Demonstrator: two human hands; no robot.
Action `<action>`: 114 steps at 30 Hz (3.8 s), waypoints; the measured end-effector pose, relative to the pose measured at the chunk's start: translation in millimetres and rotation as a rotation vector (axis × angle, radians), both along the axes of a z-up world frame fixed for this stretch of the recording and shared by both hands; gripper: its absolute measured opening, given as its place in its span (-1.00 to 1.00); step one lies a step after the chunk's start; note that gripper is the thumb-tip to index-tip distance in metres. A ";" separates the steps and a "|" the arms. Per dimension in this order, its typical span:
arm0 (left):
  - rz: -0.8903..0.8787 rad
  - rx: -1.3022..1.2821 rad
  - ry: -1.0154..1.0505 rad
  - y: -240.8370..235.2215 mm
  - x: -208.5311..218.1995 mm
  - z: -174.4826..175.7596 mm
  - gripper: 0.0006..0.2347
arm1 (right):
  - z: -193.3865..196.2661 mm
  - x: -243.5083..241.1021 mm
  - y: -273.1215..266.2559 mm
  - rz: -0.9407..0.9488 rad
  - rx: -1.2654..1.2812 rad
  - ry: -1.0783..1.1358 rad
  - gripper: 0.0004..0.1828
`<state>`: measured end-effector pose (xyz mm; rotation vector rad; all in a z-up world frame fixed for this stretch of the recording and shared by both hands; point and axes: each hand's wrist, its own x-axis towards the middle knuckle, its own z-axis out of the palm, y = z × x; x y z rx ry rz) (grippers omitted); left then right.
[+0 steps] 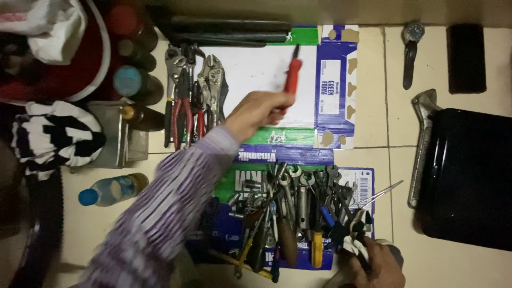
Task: The person sits on the floor and wipes various tools with a cloth. They handle wrenches, pliers, and a yellow T-handle tool, cleaning them one by one and placing them back on a blue mat.
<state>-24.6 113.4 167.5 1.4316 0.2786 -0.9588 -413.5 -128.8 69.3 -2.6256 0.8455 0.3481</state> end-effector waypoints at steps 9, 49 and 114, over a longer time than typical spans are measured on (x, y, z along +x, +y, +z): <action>-0.227 1.043 -0.401 128.3 -17.6 -37.8 -0.60 | -36.5 -18.4 -29.0 0.111 0.089 -0.043 -0.26; -0.152 1.272 -0.712 132.1 22.3 -106.7 -0.49 | 43.8 35.3 25.7 -0.091 0.080 0.218 -0.31; -0.151 1.494 -0.857 197.7 -51.0 -143.0 -0.51 | -24.8 -12.9 -17.2 0.211 0.001 0.037 -0.33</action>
